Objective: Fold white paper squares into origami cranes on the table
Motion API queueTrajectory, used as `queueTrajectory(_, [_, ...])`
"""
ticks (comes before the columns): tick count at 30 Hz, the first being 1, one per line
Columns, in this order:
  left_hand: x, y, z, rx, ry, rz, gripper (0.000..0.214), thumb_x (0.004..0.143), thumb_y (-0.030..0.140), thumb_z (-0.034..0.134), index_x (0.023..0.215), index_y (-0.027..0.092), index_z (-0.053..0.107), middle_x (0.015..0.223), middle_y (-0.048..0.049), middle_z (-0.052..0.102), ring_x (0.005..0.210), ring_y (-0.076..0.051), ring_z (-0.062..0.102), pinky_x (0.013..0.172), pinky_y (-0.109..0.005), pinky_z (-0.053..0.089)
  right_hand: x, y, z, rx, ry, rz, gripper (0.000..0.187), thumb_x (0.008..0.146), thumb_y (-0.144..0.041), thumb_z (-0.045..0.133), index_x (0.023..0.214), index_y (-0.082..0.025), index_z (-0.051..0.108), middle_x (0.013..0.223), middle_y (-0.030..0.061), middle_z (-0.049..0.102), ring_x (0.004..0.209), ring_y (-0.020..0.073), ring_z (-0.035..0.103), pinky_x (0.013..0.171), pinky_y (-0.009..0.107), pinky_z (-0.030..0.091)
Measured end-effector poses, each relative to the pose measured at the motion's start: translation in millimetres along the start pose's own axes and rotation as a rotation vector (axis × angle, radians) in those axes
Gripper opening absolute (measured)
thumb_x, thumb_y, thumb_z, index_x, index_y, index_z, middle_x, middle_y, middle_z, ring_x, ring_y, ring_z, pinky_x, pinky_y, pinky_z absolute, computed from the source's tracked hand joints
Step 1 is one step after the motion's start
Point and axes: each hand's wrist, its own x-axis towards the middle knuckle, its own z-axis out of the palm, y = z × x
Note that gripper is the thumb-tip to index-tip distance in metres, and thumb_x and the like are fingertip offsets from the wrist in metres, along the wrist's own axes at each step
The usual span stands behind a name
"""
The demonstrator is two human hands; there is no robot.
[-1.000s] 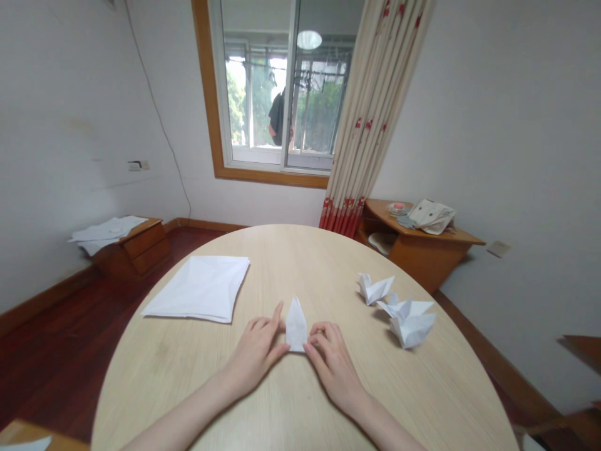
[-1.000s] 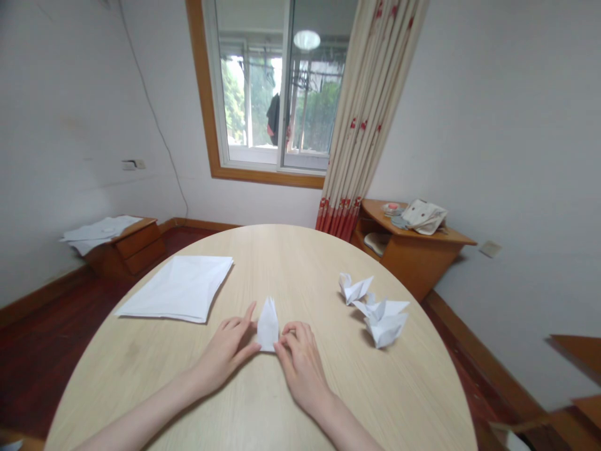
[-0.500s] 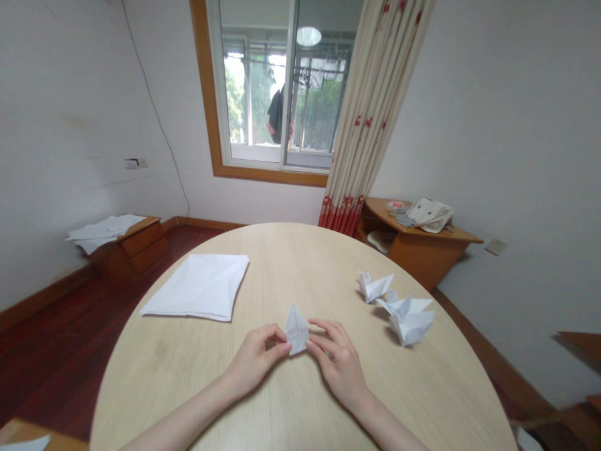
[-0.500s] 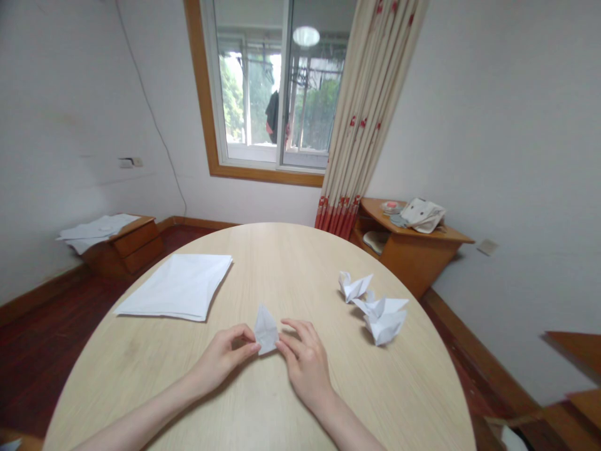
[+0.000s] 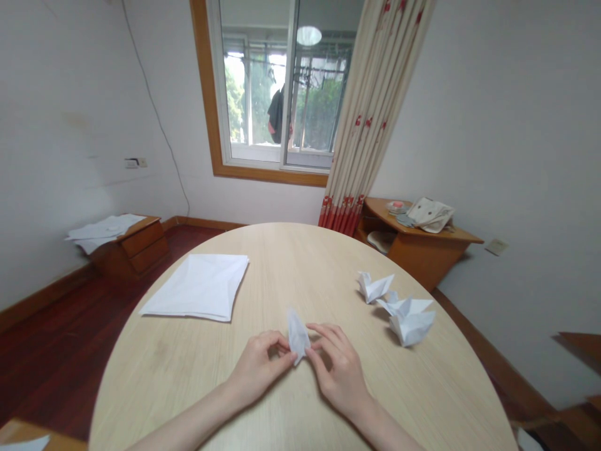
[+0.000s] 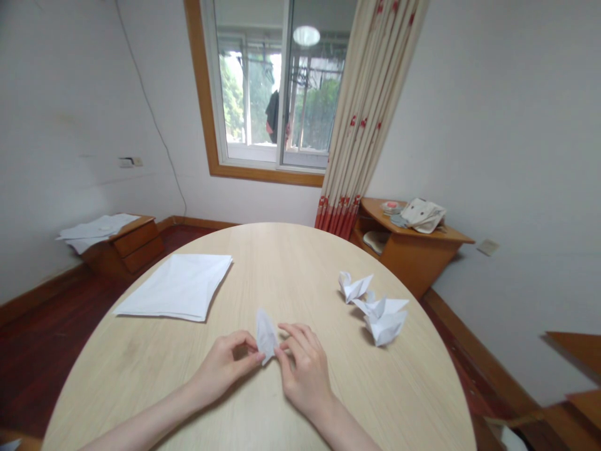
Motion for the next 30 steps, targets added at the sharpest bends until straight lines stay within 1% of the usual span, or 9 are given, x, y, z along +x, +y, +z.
queueTrajectory(3, [0.4,-2.6,0.1,-0.038,-0.005,0.008,0.016,0.08,0.032,0.063,0.078,0.017,0.067,0.078,-0.0043,0.07,0.074,-0.018,0.063,0.072,-0.027,0.047,1.2,-4.1,-0.8,0.069,-0.034,-0.018,0.014,0.089,-0.016,0.05,0.087,-0.021,0.063,0.097,0.0095,0.069,0.091,0.0228,0.062,0.078,0.038,0.053])
queueTrajectory(6, [0.7,-6.2,0.0,-0.045,-0.02,0.025,0.019,0.081,0.035,0.064,0.084,0.017,0.069,0.083,-0.0052,0.07,0.079,-0.019,0.064,0.076,-0.028,0.048,1.7,-5.0,-1.0,0.119,-0.059,-0.008,0.018,0.09,-0.017,0.049,0.1,-0.022,0.063,0.095,0.0081,0.068,0.089,0.0206,0.064,0.077,0.034,0.055])
queueTrajectory(12, [1.3,-11.1,-1.7,0.012,-0.021,0.042,0.021,0.084,0.038,0.061,0.084,0.019,0.07,0.084,-0.0044,0.07,0.083,-0.022,0.063,0.079,-0.031,0.045,2.5,-5.2,-3.0,0.239,-0.166,0.038,0.019,0.093,-0.017,0.046,0.1,-0.022,0.063,0.098,0.0064,0.068,0.09,0.0173,0.065,0.079,0.028,0.054])
queueTrajectory(16, [1.6,-9.8,-2.9,0.047,-0.03,0.053,0.02,0.085,0.038,0.061,0.087,0.021,0.071,0.084,-0.0041,0.068,0.084,-0.022,0.061,0.081,-0.033,0.045,1.5,-5.8,-2.6,0.335,-0.235,0.102,0.011,0.092,-0.025,0.052,0.096,-0.021,0.062,0.099,0.0062,0.066,0.09,0.0174,0.063,0.079,0.028,0.052])
queueTrajectory(18, [1.9,-8.8,-2.8,0.03,-0.05,0.09,0.021,0.086,0.039,0.061,0.087,0.021,0.071,0.086,-0.0045,0.067,0.087,-0.022,0.06,0.082,-0.034,0.045,0.3,-5.4,-1.4,0.356,-0.246,0.134,0.009,0.09,-0.027,0.055,0.093,-0.021,0.061,0.098,0.0057,0.065,0.09,0.0177,0.063,0.078,0.028,0.051])
queueTrajectory(21, [2.4,-8.6,-2.1,-0.021,-0.059,0.157,0.024,0.087,0.042,0.06,0.087,0.021,0.072,0.099,-0.0069,0.064,0.099,-0.023,0.058,0.091,-0.036,0.043,-1.3,-4.8,0.2,0.374,-0.241,0.168,0.007,0.089,-0.027,0.058,0.091,-0.021,0.06,0.098,0.0053,0.065,0.089,0.0177,0.062,0.078,0.029,0.05])
queueTrajectory(25, [3.3,-8.7,-1.9,-0.122,-0.071,0.155,0.023,0.087,0.041,0.06,0.088,0.021,0.072,0.123,-0.0091,0.057,0.119,-0.025,0.05,0.103,-0.037,0.036,-0.6,-4.9,0.0,0.4,-0.243,0.177,0.008,0.09,-0.027,0.056,0.091,-0.021,0.061,0.1,0.0058,0.065,0.092,0.018,0.062,0.081,0.03,0.05])
queueTrajectory(27, [3.8,-7.8,-2.2,-0.184,-0.109,0.128,0.021,0.087,0.038,0.06,0.088,0.019,0.071,0.12,-0.009,0.061,0.115,-0.025,0.054,0.101,-0.036,0.038,0.7,-4.9,-1.0,0.408,-0.243,0.173,0.01,0.092,-0.027,0.054,0.091,-0.021,0.062,0.101,0.0063,0.065,0.093,0.0181,0.062,0.082,0.031,0.05])
queueTrajectory(30, [4.4,-6.9,-2.6,-0.243,-0.156,0.095,0.021,0.088,0.034,0.057,0.092,0.017,0.07,0.103,-0.0079,0.069,0.1,-0.024,0.061,0.093,-0.034,0.043,2.5,-4.0,-2.4,0.408,-0.233,0.164,0.013,0.093,-0.026,0.05,0.096,-0.021,0.062,0.101,0.0068,0.066,0.093,0.0182,0.062,0.082,0.031,0.05])
